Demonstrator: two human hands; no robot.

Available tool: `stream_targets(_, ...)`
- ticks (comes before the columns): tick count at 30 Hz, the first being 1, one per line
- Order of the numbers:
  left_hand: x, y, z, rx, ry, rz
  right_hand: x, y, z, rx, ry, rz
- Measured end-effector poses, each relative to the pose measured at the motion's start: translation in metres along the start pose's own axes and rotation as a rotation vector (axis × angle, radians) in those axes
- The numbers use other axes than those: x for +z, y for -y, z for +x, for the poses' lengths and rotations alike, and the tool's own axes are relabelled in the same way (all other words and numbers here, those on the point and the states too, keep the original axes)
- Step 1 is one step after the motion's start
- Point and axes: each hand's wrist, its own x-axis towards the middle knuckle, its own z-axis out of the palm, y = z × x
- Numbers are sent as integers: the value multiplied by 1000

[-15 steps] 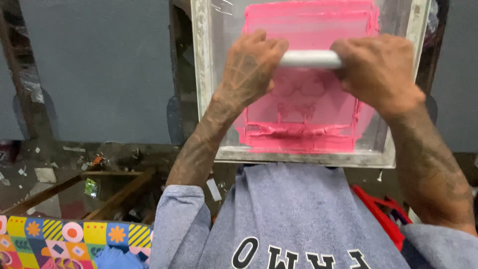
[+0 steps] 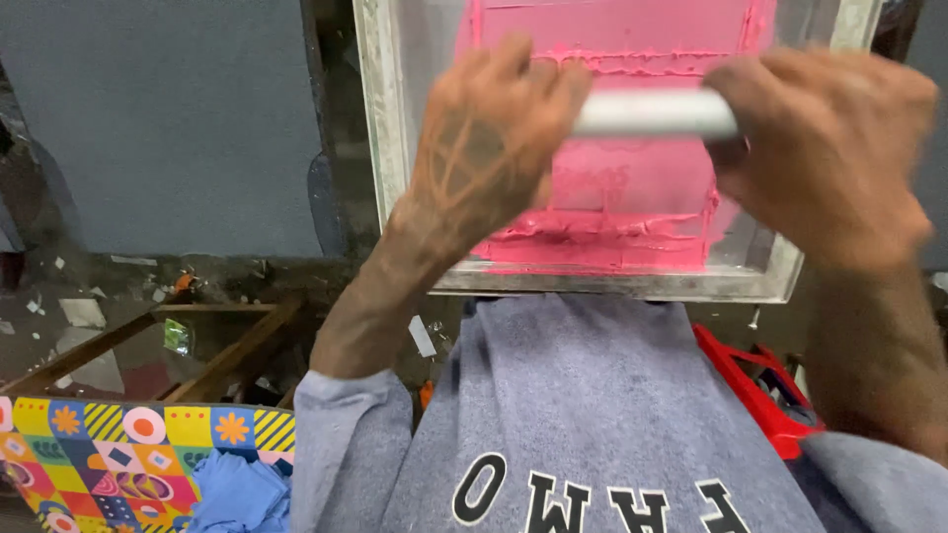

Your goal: Screen printing a pink design onto multiple shirts using a squeegee and a screen frame.

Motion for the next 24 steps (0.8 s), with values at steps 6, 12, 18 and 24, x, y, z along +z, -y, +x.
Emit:
stream_targets(6, 3, -22, -45, 110, 287, -147, -30, 24, -30, -90, 420, 174)
stream_targets(12, 17, -31, -63, 90, 531, -196, -5, 48, -53, -68, 524, 205)
stream_targets(18, 26, -38, -80, 105, 479, -257, -7, 53, -62, -109, 574, 220)
stream_targets(24, 37, -43, -97, 66, 406, -327, 9, 68, -75, -122, 444, 237)
